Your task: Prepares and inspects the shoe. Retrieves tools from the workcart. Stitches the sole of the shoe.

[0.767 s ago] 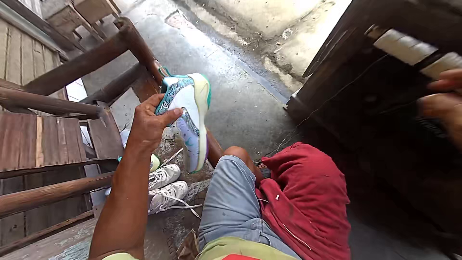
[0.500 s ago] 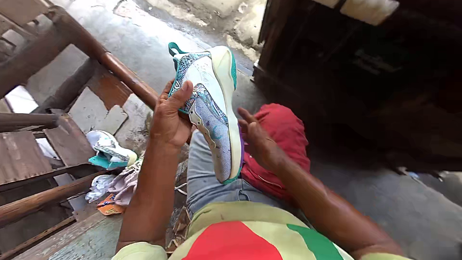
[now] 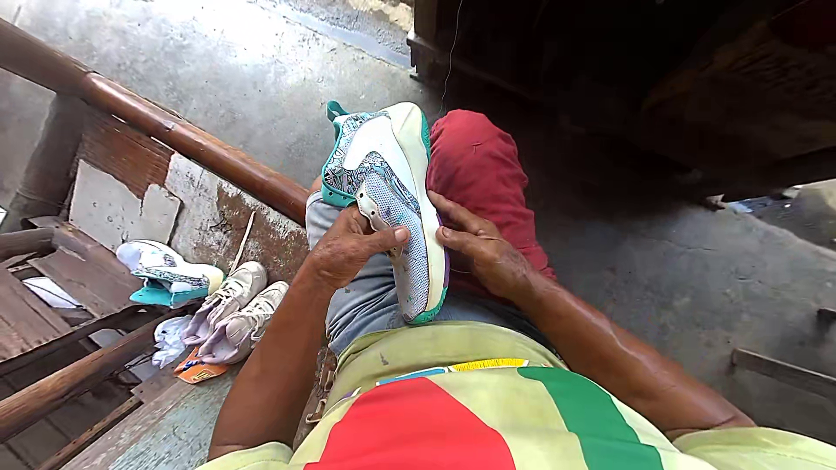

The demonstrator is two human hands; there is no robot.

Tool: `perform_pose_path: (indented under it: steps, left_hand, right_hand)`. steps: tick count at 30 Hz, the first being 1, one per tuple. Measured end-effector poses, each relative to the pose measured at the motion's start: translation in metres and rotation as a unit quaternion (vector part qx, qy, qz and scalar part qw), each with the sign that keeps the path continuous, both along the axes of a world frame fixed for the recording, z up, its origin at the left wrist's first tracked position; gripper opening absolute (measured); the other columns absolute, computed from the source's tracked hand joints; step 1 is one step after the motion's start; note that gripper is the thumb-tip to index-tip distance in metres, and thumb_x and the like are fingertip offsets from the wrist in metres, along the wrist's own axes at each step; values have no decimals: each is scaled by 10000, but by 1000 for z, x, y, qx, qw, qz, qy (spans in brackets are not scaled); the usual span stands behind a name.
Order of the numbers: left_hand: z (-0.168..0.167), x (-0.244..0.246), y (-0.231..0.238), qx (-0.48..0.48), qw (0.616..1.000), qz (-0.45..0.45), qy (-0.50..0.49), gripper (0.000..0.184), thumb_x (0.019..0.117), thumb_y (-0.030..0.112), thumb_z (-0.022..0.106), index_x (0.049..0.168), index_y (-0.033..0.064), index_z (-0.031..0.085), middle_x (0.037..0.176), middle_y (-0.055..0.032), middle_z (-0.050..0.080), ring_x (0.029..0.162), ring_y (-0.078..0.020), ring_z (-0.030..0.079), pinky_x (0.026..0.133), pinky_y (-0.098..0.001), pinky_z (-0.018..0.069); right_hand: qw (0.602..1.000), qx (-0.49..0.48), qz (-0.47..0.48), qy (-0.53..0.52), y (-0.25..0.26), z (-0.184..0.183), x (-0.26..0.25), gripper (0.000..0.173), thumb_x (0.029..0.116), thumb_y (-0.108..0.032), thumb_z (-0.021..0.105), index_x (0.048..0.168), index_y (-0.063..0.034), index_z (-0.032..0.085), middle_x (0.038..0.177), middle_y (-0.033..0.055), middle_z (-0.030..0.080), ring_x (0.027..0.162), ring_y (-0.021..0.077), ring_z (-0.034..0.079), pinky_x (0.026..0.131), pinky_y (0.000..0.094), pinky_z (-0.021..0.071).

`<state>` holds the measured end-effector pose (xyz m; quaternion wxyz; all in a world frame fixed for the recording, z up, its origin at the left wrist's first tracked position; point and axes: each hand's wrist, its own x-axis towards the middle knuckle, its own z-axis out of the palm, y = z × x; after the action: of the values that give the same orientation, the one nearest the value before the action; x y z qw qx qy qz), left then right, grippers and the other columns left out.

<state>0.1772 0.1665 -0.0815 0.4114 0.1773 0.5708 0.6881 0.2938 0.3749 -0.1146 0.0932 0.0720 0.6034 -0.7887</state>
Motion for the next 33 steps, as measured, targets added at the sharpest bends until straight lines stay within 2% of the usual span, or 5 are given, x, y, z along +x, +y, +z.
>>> perform_pose_path:
  steps: [15,20,24,27,33]
  left_hand:
    - [8,8,-13,13,1000,-3,-4,423,868,-23,755,1246,90,604,1097,-55,743,992,-158,732,896,-341,620]
    - [10,15,-12,46,999,3,27,366,895,31,755,1232,83,623,1058,-64,741,927,-157,731,845,-338,629]
    - [28,1,-12,-40,970,-34,239,237,898,100,752,1112,32,677,983,-23,755,910,-105,736,842,-303,639]
    - [38,-12,-23,-82,924,-61,368,421,871,316,771,1188,59,667,1131,17,708,1125,-69,640,1038,-347,521]
    - [59,-14,-19,-192,818,-7,542,184,853,120,679,1023,61,714,1010,-29,710,1066,-93,645,1025,-345,505]
  right_hand:
    - [994,91,-25,60,-10,15,3,584,999,-233,644,1537,-79,478,1446,107,537,1150,183,651,884,322,614]
    - [999,-44,2,14,-23,-3,5,832,953,-432,623,1648,-218,219,1459,87,550,1109,190,679,873,403,617]
    - [993,-109,-4,44,-24,-12,0,817,926,-362,629,1638,-219,253,1327,98,636,1040,179,693,868,389,608]
    - [989,-132,-10,63,-19,-4,-6,798,909,-360,648,1616,-210,308,1305,83,648,1067,163,684,913,378,595]
    - [982,-163,9,97,-8,10,-17,765,902,-437,664,1579,-222,380,1300,45,655,1107,133,668,944,359,580]
